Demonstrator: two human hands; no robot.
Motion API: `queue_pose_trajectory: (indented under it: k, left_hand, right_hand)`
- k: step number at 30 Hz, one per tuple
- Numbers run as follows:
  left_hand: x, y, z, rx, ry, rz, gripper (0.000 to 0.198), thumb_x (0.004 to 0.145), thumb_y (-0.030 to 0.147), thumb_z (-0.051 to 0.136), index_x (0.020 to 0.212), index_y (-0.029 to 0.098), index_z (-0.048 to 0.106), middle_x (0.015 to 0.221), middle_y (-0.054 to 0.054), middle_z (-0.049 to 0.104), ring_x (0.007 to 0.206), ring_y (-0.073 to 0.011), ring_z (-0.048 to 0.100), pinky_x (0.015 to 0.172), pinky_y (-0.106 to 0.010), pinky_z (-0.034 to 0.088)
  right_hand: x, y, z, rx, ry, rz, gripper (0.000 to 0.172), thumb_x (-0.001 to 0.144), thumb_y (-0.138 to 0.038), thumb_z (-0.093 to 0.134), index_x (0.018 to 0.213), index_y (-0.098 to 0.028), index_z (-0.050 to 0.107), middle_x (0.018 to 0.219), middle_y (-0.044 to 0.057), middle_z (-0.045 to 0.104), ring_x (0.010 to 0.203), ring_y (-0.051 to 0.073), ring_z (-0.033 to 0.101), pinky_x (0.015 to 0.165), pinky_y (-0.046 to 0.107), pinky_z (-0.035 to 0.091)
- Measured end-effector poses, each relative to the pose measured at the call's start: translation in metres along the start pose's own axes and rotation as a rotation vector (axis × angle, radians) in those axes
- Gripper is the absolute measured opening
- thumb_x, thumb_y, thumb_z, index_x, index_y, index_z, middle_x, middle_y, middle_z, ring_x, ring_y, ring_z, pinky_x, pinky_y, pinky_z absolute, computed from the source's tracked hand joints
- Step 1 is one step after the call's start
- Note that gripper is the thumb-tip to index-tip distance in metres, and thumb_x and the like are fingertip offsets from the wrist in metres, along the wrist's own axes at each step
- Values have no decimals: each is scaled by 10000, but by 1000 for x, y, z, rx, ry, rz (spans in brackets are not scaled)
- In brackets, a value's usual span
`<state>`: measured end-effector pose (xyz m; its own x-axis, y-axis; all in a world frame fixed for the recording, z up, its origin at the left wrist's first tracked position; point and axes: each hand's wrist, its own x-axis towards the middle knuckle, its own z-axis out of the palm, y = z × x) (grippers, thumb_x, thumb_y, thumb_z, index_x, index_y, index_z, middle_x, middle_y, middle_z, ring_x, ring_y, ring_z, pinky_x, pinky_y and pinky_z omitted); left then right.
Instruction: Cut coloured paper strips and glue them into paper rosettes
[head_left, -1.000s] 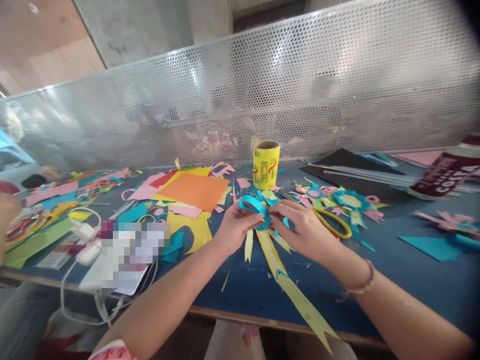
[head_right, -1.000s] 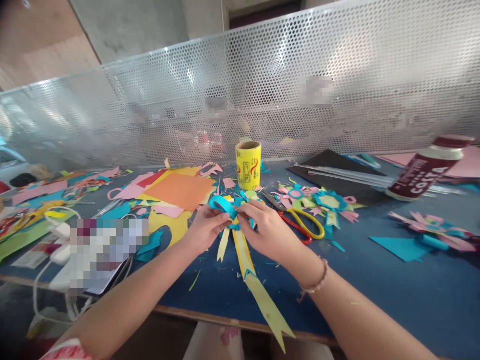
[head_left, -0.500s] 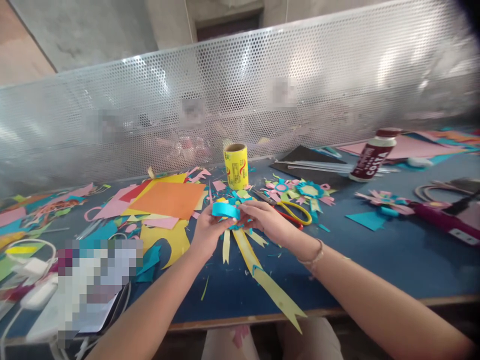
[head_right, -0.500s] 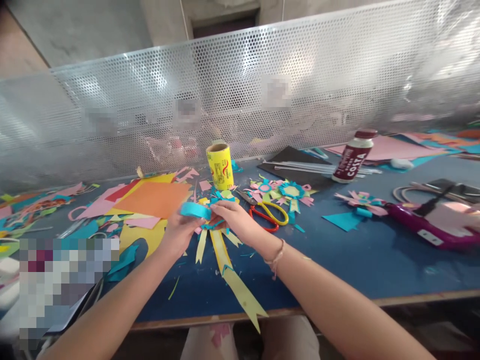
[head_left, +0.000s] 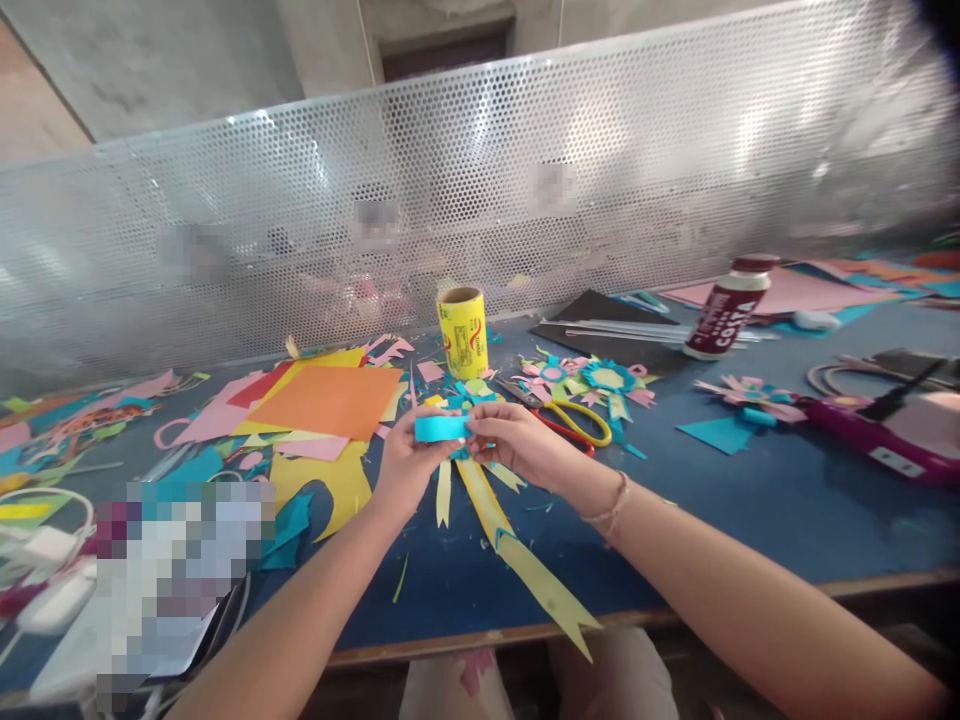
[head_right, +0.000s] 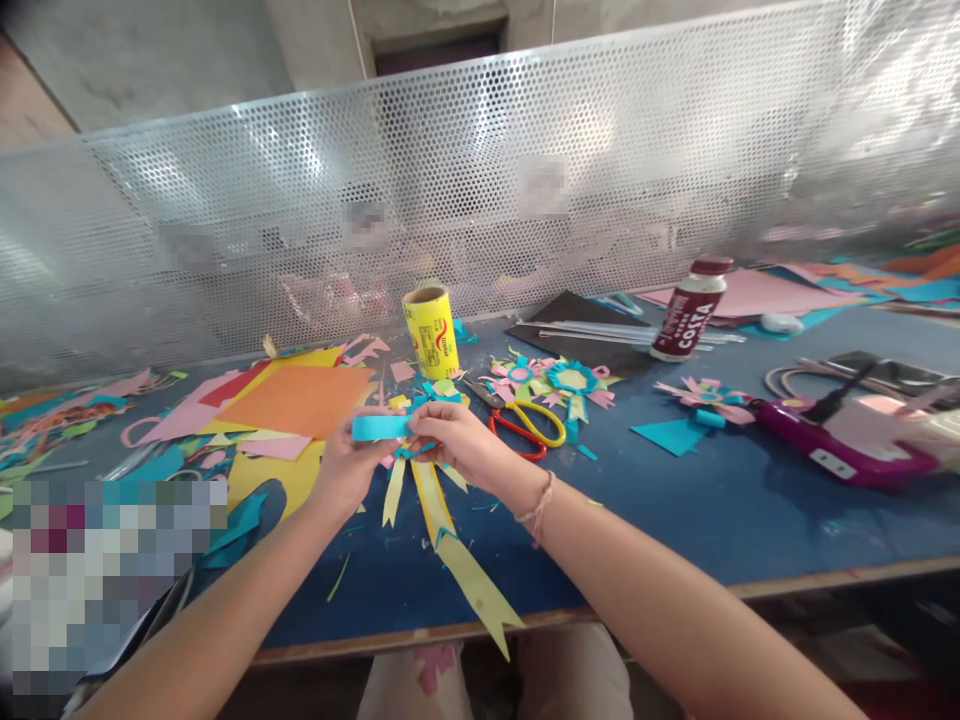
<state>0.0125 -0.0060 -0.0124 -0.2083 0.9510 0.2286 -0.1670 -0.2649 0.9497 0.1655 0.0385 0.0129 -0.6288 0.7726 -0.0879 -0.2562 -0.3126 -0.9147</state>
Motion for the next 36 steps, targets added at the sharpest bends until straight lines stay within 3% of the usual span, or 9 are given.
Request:
queue_pose_trajectory:
  k: [6,13,26,30,36]
  left_hand:
    - [0,-3,-1,38,-22,23,341,576,217,792,865,177,615,967,-52,698,815,-167,648,724,-293,523]
    - [-3,-2,-2,168,9,154,253,635,243,750,852,177,637,977,-58,688,802,-175,658,706,-312,535]
    - [-10,6,2,246,-21,312,157,693,220,720,785,180,599,996,-74,686,946,-217,637,771,-345,519]
    - [-10,9,3,339,-27,357,176,681,220,733,788,185,598,989,-67,665,961,-208,616,837,-365,494]
    - [-10,12,2,362,-112,414,181,681,251,734,774,185,593,991,-80,640,971,-214,594,828,-353,481]
  right_hand:
    - [1,2,1,0,19,-24,212,609,-250,726,685,-155,552,542,-36,554,521,68,538,554,212,459]
    - [2,4,2,51,-32,-79,193,606,-242,716,670,-152,559,563,-18,577,543,67,541,584,210,445]
    - [1,8,4,177,-114,-36,140,619,-176,663,682,-173,539,610,-31,575,590,77,545,608,216,442]
    - [2,9,4,50,-65,-161,132,629,-197,636,695,-171,526,618,-38,537,600,77,514,623,233,427]
    - [2,7,-4,-338,-24,-442,108,670,-187,565,727,-193,473,657,-48,457,582,81,434,560,240,371]
